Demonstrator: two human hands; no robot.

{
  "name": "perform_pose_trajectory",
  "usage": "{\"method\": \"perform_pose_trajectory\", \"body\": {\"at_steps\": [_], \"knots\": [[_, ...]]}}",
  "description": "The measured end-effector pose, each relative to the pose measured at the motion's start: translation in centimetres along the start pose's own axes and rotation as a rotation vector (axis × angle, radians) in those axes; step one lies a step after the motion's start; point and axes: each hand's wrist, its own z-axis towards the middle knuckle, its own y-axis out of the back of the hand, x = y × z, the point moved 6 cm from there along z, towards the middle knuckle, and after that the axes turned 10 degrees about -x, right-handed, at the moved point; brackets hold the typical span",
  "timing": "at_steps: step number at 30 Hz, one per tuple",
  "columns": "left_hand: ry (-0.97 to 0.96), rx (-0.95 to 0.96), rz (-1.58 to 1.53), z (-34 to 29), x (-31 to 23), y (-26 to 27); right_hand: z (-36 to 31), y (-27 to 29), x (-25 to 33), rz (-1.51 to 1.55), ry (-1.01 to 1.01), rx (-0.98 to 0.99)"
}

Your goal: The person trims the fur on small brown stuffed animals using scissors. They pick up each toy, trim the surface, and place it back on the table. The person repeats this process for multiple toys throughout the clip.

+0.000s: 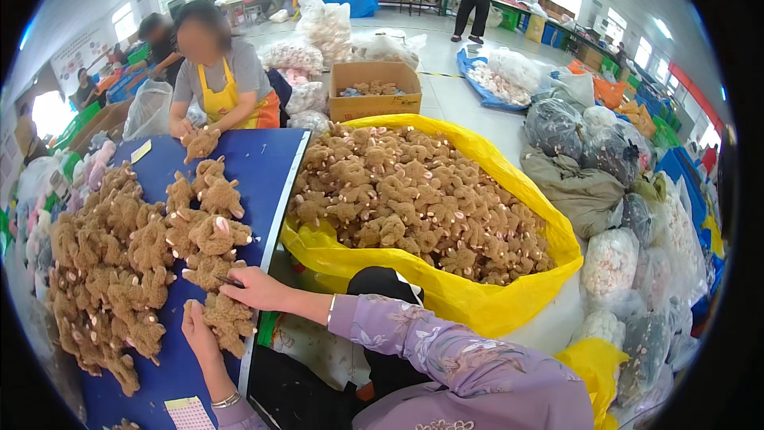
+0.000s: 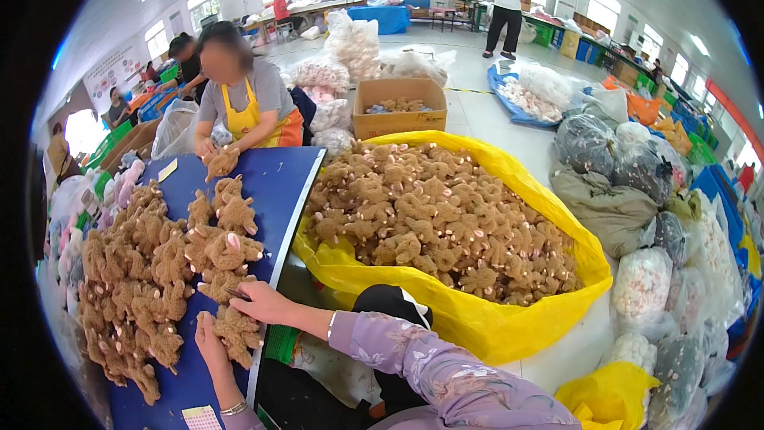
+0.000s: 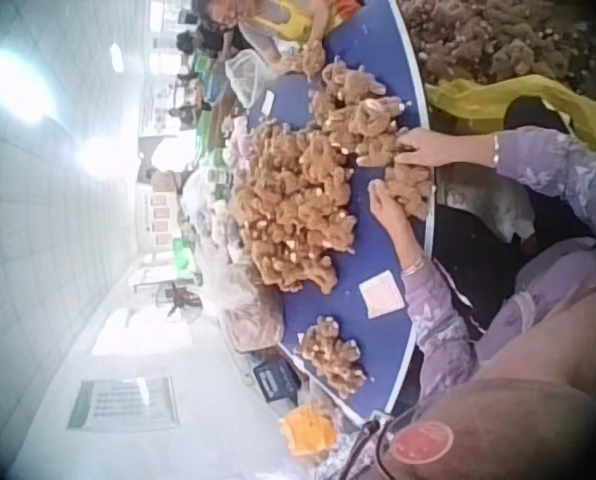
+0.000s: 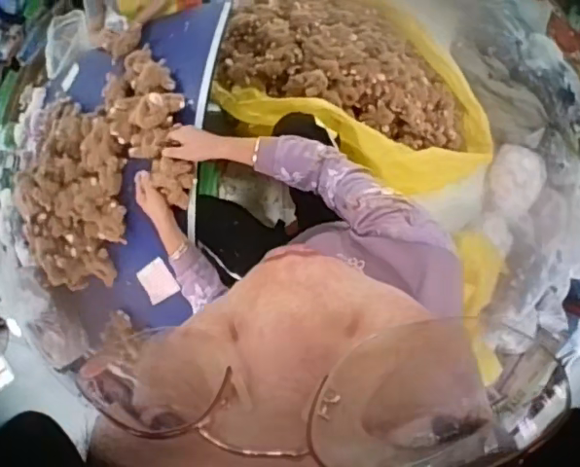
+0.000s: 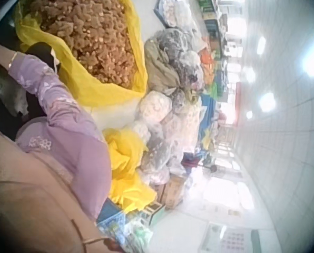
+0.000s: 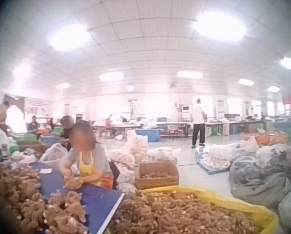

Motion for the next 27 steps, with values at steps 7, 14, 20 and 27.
{"method": "perform_pose_trajectory", "body": {"at_steps": [7, 14, 20, 27], "knots": [[-0.032, 0.095, 0.072, 0.0, -0.3, -0.5, -0.3, -0.2, -0.1, 0.082, -0.061, -0.034], [0.045, 0.19, 0.125, -1.2, -0.8, -1.0, -0.1, -0.8, -0.4, -0.007, 0.068, -0.088], [0.073, 0.196, 0.116, -0.5, 0.2, -1.2, 0.2, 0.5, -0.2, 0.127, 0.059, -0.222], [0.089, 0.067, -0.231, 0.5, 0.9, 0.0, 0.5, -0.6, -0.5, 0.279, -0.044, 0.035]]}}
